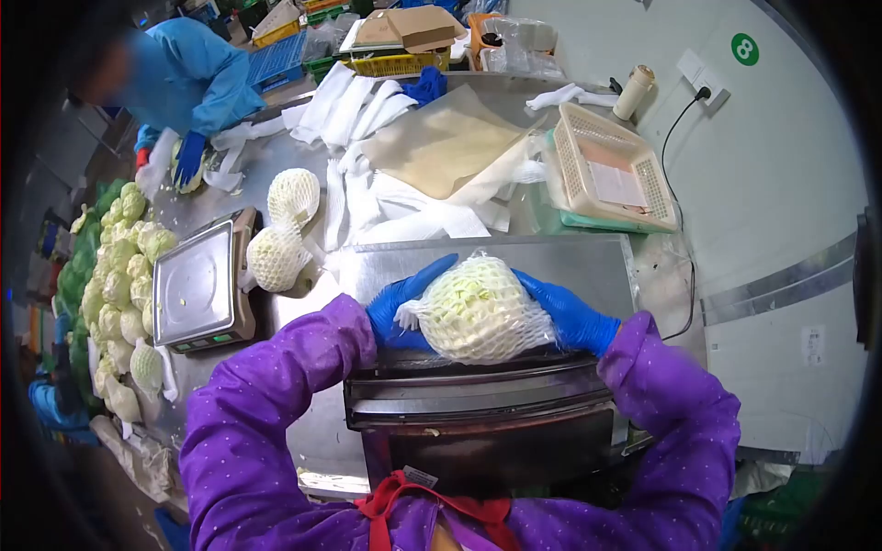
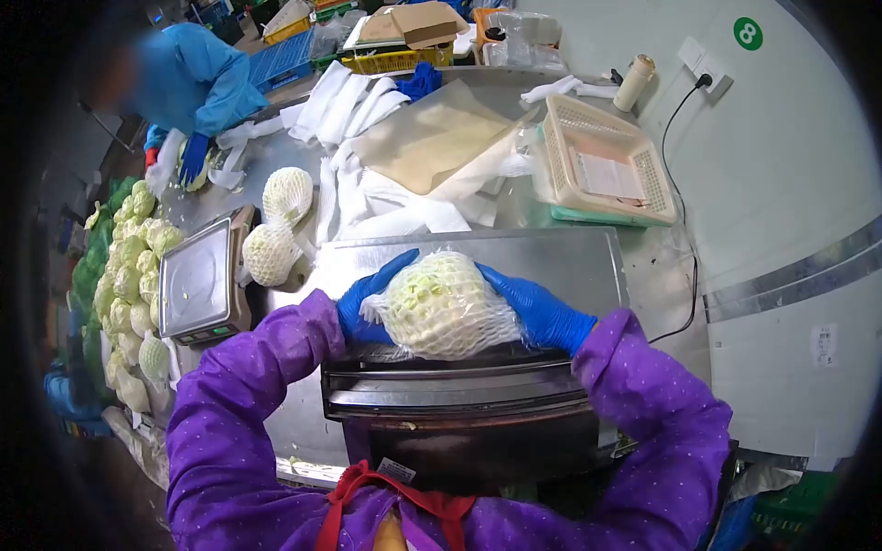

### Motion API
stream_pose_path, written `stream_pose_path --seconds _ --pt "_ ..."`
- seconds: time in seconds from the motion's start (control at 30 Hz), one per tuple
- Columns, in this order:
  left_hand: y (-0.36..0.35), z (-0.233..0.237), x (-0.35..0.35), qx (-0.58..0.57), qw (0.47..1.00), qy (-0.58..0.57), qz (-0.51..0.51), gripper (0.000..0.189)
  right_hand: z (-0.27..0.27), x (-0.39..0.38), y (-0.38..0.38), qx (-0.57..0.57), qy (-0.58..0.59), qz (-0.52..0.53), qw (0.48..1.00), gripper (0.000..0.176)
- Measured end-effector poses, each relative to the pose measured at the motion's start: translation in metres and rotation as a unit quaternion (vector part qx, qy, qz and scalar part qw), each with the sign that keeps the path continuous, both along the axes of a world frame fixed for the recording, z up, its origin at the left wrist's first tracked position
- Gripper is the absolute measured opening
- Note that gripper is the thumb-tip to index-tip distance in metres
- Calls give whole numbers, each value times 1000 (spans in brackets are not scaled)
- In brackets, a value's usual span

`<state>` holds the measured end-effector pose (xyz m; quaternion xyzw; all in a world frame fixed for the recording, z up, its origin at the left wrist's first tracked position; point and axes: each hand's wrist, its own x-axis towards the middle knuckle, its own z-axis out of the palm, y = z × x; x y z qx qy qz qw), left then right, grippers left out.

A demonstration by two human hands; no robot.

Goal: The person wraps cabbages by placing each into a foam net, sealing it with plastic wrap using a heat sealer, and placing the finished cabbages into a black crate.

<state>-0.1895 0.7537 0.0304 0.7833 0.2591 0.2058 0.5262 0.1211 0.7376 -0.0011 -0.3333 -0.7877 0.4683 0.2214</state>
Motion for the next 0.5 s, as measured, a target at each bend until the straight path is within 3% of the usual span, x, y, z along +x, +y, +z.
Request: stream_pose_path --seconds 0.07,0.1,0.17,0.27,0.3,0.33,0.37,0.4,0.43,0.5 --pt "-5 -7 0 -19 1000 -14 6 103 1 -4 -20 -7 -11 -27 1000 77" --pt "-8 -4 0 61 998 1 1 103 10 -4 -30 16 -39 -46 998 78" --pt "-19 14 -1 20 999 37 -11 101 23 -5 -44 27 -28 -52 998 73" --pt "-44 45 2 -52 998 -28 -20 102 41 -4 -71 12 -54 -45 997 63" --pt "-60 53 0 -17 1000 3 -22 106 53 -10 -89 -230 55 -115 965 62" --pt "-82 45 -8 -140 990 -26 -16 106 65 -17 -106 -452 161 -174 860 60" --pt "-111 36 -16 -260 964 -56 -8 106 70 -21 -127 -641 253 -219 691 59" --pt "-140 34 -16 -277 959 -59 7 102 69 -11 -147 -468 127 -66 872 56" --pt "-167 31 -16 -296 953 -63 23 98 69 -1 -166 -221 13 33 975 53" --pt "-217 8 -18 -397 901 -141 101 91 73 4 -192 -459 98 -104 877 52"
